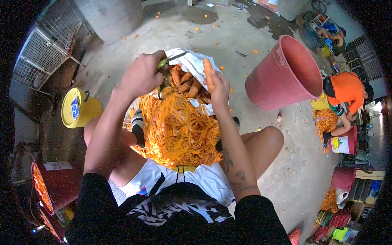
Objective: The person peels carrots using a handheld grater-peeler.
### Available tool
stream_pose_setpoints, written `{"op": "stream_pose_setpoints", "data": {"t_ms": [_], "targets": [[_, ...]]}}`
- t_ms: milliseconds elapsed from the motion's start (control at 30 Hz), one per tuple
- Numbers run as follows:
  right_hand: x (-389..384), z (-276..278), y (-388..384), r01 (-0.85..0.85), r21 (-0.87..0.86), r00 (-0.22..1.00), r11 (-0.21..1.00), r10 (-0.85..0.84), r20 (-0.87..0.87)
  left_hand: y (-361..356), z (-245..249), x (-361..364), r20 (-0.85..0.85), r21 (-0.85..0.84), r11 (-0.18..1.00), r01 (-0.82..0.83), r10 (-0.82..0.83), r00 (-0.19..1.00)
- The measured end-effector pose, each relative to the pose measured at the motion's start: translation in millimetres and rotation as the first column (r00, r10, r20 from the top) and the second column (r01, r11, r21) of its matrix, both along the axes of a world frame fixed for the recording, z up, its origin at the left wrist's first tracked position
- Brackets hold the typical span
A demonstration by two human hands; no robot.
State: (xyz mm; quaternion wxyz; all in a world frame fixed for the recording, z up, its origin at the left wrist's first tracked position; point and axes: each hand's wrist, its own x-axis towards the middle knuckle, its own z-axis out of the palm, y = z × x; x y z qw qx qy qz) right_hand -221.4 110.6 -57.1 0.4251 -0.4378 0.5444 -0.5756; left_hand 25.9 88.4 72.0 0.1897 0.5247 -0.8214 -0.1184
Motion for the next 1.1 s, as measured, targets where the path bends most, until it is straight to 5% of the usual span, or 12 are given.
{"op": "stream_pose_setpoints", "data": {"t_ms": [133, 200, 267, 367, 467, 533, 600, 700, 800, 933, 1000, 1100], "targets": [[14.6, 74.8, 46.4, -0.098, -0.093, 0.987, 0.991, 0.085, -0.136, 5.0, 5.5, -17.7, -0.190, 0.014, 0.982, 0.187, -0.181, 0.965], [22.5, 80.5, 57.1, -0.210, -0.270, 0.975, 0.940, 0.179, -0.133, -20.7, -47.6, -11.3, 0.156, 0.088, 0.981, 0.175, -0.187, 0.970], [31.6, 96.1, 58.1, -0.202, -0.307, 0.974, 0.930, 0.159, -0.159, -29.7, -62.3, 6.3, 0.133, 0.243, 0.964, 0.110, -0.146, 0.980], [21.5, 102.2, 42.9, -0.161, -0.149, 0.945, 0.976, 0.109, -0.308, -37.5, -68.1, 10.8, -0.211, 0.105, 0.991, 0.081, -0.057, 0.976], [22.4, 94.5, 31.3, -0.209, -0.140, 0.924, 0.968, 0.149, -0.351, -20.9, -29.2, -3.0, -0.503, 0.008, 0.932, 0.362, -0.309, 0.807], [38.3, 108.8, 34.8, -0.229, -0.189, 0.933, 0.955, 0.160, -0.322, -44.6, -67.6, -2.7, -0.367, 0.064, 0.953, 0.295, -0.252, 0.895], [35.7, 121.4, 30.2, -0.284, -0.177, 0.948, 0.942, 0.249, -0.197, -62.9, -88.8, 6.2, -0.050, 0.248, 0.950, 0.189, -0.182, 0.982], [16.4, 113.3, 3.6, -0.240, -0.042, 0.967, 0.970, 0.243, 0.080, -68.6, -59.1, 14.7, -0.430, 0.235, 0.929, 0.285, -0.163, 0.888], [-10.3, 71.7, -21.6, -0.202, 0.104, 0.945, 0.974, 0.166, 0.281, -77.5, -53.7, 8.3, -0.853, 0.134, 0.948, 0.290, -0.039, 0.521], [-13.5, 32.5, -24.1, -0.244, 0.174, 0.899, 0.954, 0.155, 0.410, -78.8, -67.1, -21.0, -0.858, 0.355, 0.889, 0.291, 0.185, 0.480], [3.5, 33.3, -12.2, -0.126, 0.348, 0.843, 0.929, -0.085, 0.531, -62.3, -69.9, -47.3, -0.907, 0.235, 0.909, 0.345, 0.078, 0.414], [-0.7, 13.9, -1.7, -0.243, 0.161, 0.812, 0.957, 0.110, 0.573, -59.2, -73.7, -61.3, -0.836, 0.093, 0.914, 0.395, -0.143, 0.529]]}}
